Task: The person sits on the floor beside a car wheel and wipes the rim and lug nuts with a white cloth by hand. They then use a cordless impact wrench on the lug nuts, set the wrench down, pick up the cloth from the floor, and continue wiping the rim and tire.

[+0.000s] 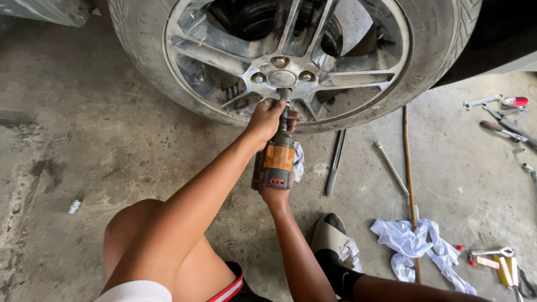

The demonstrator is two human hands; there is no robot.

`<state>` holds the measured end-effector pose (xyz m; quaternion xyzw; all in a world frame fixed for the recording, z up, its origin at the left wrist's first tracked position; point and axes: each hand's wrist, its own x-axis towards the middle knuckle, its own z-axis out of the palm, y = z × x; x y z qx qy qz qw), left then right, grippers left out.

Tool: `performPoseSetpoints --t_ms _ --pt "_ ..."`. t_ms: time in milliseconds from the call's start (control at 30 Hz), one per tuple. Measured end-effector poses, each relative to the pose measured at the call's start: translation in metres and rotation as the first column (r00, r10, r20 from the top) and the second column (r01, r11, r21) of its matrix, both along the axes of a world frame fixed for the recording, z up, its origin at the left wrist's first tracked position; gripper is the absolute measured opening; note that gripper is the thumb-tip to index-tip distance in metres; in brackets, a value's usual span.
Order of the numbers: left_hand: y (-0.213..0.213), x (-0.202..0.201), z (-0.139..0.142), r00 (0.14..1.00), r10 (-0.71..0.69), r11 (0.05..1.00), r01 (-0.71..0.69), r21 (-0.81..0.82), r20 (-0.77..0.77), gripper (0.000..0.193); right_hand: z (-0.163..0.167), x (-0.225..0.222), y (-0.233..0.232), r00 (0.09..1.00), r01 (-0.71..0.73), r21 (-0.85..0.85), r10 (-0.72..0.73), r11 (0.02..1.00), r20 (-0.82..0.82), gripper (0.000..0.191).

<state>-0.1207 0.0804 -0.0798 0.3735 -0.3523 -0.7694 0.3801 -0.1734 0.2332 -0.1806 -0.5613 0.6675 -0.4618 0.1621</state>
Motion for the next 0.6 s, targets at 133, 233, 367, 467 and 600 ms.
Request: performPoseSetpoints --t_ms 133,233,367,467,600 --pt "-0.006 -0.002 -0.001 0.997 0.040 0.997 -0.036 0.061 -0.060 0.026 0.000 -0.002 -0.001 0.976 -0.042 -0.024 0.036 0.999 -0.216 0.038" --pt "-0.005 -0.003 -0.009 0.996 0.045 0.998 -0.042 0.039 -0.077 0.032 0.002 0.007 -0.002 0.935 0.013 -0.024 -0.021 1.000 -0.353 0.032" --pt "-0.013 -0.010 -0.015 0.989 0.070 0.998 -0.070 0.004 -0.127 0.023 0.004 0.006 -0.009 0.992 0.065 -0.095 -0.075 0.993 -0.101 0.033" --pt "-0.021 -0.012 -0.011 0.985 0.141 0.985 -0.129 0.118 -0.103 0.021 0.008 -0.005 -0.007 0.999 -0.050 -0.004 0.050 0.999 -0.002 0.026" --pt "-0.016 -0.005 -0.004 0.996 0.067 0.994 -0.072 0.086 0.057 0.040 0.008 -0.015 -0.005 0.960 -0.079 -0.042 0.088 0.996 0.266 0.021"
